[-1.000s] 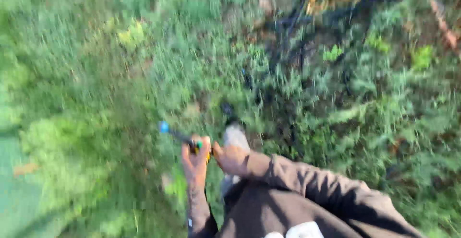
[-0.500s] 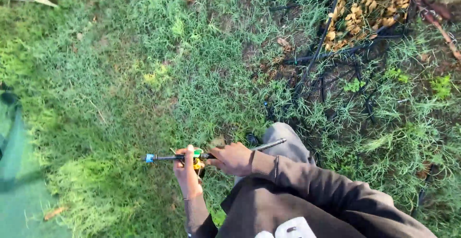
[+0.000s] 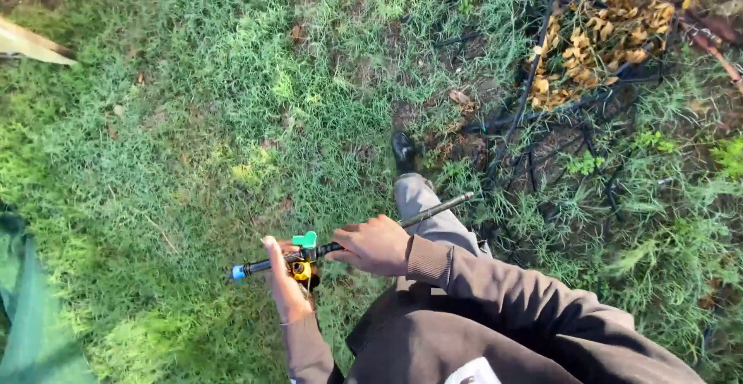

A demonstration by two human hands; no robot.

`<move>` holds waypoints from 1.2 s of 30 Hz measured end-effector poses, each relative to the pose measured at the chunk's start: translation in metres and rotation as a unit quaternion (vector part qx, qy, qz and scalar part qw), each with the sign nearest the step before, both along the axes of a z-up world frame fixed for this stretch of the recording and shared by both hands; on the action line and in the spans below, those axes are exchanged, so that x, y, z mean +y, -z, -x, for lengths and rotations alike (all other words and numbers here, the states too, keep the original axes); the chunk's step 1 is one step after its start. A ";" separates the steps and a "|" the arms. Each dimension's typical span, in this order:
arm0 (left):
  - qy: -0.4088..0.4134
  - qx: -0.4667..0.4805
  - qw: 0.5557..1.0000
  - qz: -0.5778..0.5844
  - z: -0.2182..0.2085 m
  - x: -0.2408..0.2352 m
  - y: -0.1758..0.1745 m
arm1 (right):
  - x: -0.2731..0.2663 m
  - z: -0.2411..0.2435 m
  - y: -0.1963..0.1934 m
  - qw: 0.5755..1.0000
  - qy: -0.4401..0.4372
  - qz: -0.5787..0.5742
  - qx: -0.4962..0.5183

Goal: Walking to irrigation supplies, picking up a connector, and attempting to attach a pipe to a greenhouse frame.

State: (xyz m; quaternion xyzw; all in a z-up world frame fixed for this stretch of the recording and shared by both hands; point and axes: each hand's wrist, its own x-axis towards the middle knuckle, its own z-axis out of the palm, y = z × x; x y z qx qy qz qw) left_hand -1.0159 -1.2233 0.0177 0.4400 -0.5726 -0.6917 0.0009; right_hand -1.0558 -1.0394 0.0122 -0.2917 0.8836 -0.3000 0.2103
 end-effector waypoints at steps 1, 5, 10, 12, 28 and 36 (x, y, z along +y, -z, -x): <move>0.002 -0.001 1.000 0.000 0.027 -0.004 0.010 | 0.003 0.027 0.006 1.000 0.002 0.000 -0.001; 0.056 0.020 0.998 -0.037 0.133 -0.020 0.039 | 0.003 0.126 0.030 0.999 0.033 0.008 0.022; 0.074 0.028 0.991 -0.105 0.286 -0.007 0.014 | 0.028 0.276 0.005 0.997 0.042 0.007 -0.060; 0.124 0.129 0.955 -0.237 0.308 -0.034 0.032 | 0.019 0.311 0.020 0.995 -0.006 -0.010 -0.100; 0.182 0.194 0.963 -0.049 0.571 -0.141 -0.017 | -0.138 0.530 0.035 0.995 0.057 0.086 -0.013; 0.206 0.199 0.944 0.165 0.690 -0.249 -0.058 | -0.265 0.640 0.002 0.988 0.101 0.111 -0.032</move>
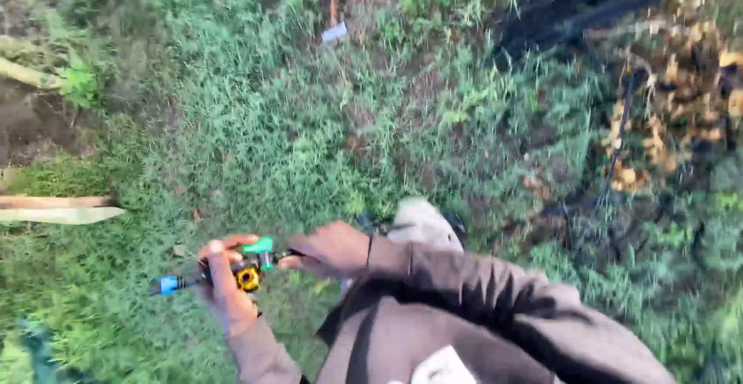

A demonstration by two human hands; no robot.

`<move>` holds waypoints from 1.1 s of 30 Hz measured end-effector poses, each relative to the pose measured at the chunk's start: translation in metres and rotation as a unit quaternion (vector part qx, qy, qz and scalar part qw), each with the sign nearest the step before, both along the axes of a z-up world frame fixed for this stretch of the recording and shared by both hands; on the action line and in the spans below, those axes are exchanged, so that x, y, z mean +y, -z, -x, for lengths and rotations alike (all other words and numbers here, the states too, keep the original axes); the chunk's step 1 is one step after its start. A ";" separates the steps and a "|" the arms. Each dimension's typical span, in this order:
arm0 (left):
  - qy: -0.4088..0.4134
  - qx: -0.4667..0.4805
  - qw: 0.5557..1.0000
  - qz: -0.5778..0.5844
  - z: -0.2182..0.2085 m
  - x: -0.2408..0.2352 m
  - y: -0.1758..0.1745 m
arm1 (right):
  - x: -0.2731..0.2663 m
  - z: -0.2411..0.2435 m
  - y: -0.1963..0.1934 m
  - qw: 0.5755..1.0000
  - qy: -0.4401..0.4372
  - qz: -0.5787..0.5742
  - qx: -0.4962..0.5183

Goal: Walking to irrigation supplies, picking up a connector, and attempting to attach a pipe to a greenhouse frame.

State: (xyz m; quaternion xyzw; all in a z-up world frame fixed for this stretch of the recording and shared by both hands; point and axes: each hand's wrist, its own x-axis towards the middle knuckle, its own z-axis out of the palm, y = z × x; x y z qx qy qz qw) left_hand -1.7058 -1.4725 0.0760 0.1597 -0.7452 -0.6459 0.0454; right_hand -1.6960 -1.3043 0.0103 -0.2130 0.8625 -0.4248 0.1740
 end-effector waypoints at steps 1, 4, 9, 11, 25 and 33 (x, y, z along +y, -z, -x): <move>0.013 -0.010 1.000 0.004 0.010 -0.006 -0.008 | -0.011 0.012 -0.013 1.000 0.013 0.004 -0.010; -0.076 -0.044 0.996 -0.006 0.043 -0.020 -0.006 | -0.030 0.055 -0.029 0.993 -0.033 -0.062 -0.094; -0.040 -0.030 0.997 0.054 0.078 -0.049 0.010 | -0.061 0.088 -0.025 0.992 -0.080 -0.076 -0.064; -0.024 -0.039 0.997 0.066 0.100 -0.060 0.012 | -0.071 0.103 -0.009 0.993 -0.072 -0.054 -0.081; 0.089 0.076 0.943 0.311 0.371 -0.066 -0.011 | -0.079 0.369 -0.024 0.978 -0.142 -0.084 -0.127; -0.003 -0.061 0.983 0.172 0.484 -0.058 -0.032 | -0.061 0.509 -0.021 0.981 -0.137 -0.035 -0.131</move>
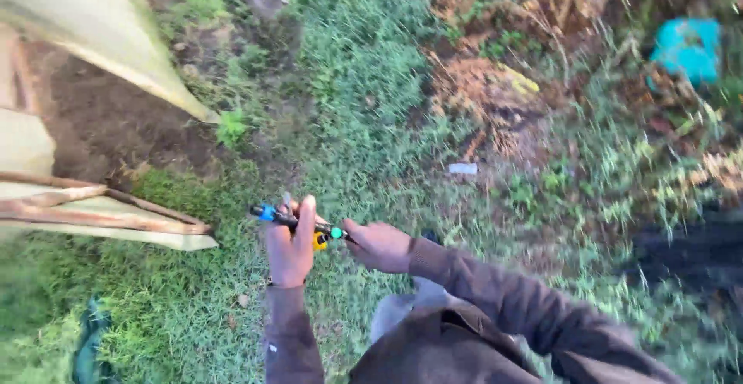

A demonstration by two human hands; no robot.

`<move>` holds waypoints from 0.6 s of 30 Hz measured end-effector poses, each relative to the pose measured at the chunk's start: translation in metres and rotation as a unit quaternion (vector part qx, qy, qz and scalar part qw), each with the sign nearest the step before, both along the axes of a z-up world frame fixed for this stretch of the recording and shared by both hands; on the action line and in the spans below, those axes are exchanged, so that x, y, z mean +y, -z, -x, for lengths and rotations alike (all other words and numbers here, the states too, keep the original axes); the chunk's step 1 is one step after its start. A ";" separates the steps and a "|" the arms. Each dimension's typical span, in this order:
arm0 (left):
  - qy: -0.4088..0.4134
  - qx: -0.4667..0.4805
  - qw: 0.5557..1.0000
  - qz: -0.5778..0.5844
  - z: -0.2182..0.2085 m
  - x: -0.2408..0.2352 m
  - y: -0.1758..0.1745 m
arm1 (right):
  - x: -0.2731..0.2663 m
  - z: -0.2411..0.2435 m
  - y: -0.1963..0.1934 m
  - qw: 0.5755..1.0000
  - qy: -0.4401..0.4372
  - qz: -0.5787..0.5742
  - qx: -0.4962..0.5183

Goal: Walking to irrigation supplies, picking up a connector, and attempting to attach a pipe to a greenhouse frame.

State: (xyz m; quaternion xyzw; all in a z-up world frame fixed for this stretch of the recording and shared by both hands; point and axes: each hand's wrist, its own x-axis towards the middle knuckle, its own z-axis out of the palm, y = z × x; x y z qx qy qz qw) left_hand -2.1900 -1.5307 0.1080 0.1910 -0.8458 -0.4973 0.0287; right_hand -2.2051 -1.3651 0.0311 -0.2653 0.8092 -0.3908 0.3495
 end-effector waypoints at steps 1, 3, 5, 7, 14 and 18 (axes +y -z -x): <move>-0.020 0.008 1.000 0.000 0.005 0.002 -0.004 | 0.001 0.012 -0.006 1.000 -0.020 0.000 0.008; -0.052 0.031 0.998 -0.028 0.018 0.004 -0.010 | -0.002 0.037 -0.017 0.999 0.006 0.010 0.038; -0.104 0.055 0.988 -0.100 0.027 -0.014 0.011 | -0.007 0.057 -0.029 0.999 0.006 0.005 0.044; -0.152 0.078 0.970 -0.173 0.034 -0.026 0.028 | -0.014 0.070 -0.031 0.999 0.008 -0.003 0.048; -0.181 0.122 0.931 -0.293 0.074 -0.083 0.086 | -0.063 0.107 0.003 0.990 -0.046 -0.038 0.131; -0.099 0.200 0.895 -0.385 0.119 -0.123 0.129 | -0.099 0.145 0.022 0.987 -0.022 -0.015 0.155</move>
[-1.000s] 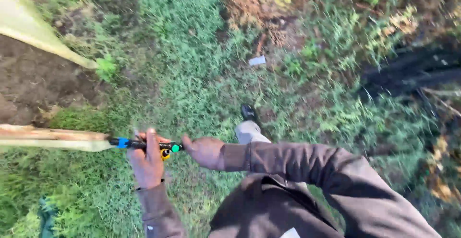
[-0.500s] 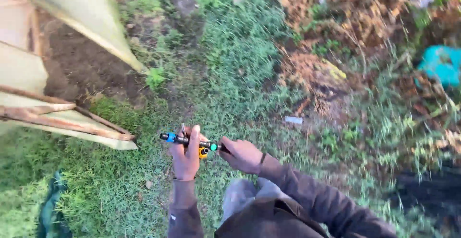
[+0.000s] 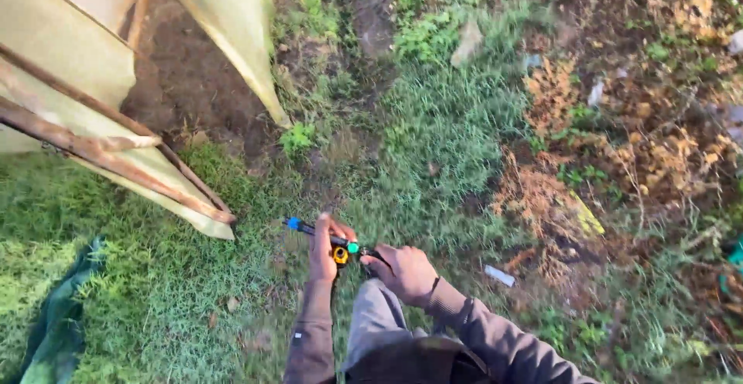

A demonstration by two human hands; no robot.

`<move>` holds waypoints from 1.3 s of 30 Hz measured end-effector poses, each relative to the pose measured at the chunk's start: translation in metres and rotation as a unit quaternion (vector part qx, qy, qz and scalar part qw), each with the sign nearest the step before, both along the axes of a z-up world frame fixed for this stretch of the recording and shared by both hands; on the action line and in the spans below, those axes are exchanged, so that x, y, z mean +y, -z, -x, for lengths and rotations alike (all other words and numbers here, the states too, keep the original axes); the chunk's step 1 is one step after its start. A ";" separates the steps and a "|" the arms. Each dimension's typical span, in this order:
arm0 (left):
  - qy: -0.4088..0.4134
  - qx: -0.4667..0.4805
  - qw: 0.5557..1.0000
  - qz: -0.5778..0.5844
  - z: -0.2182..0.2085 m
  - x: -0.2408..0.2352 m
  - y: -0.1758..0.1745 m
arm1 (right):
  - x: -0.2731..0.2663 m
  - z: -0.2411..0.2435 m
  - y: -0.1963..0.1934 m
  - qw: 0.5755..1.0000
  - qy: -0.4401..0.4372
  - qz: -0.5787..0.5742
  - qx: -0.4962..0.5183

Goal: Walking to irrigation supplies, picking up a connector, and attempting to attach a pipe to a greenhouse frame.

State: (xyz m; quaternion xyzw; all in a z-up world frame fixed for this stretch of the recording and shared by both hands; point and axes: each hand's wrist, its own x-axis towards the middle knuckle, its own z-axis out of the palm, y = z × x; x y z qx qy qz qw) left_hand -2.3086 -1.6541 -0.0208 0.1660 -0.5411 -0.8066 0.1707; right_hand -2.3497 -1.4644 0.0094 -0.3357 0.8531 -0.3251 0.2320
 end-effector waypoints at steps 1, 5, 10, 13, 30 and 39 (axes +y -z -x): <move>-0.002 0.009 1.000 0.003 0.010 -0.009 0.003 | -0.010 0.008 0.004 1.000 -0.002 0.003 0.009; 0.016 0.009 0.996 -0.086 0.068 -0.049 -0.011 | -0.063 0.066 0.013 0.999 0.006 -0.037 -0.006; 0.043 0.003 0.982 -0.186 0.136 -0.123 0.003 | -0.128 0.123 0.035 0.994 0.024 0.020 0.102; 0.103 -0.003 0.978 -0.181 0.133 -0.147 0.002 | -0.146 0.122 0.006 0.997 -0.002 -0.041 -0.070; 0.135 -0.044 0.968 -0.209 0.254 -0.289 -0.004 | -0.286 0.281 -0.048 0.982 -0.169 -0.036 -0.073; 0.153 -0.082 0.953 -0.246 0.375 -0.351 0.010 | -0.336 0.412 -0.024 0.970 -0.235 -0.046 -0.037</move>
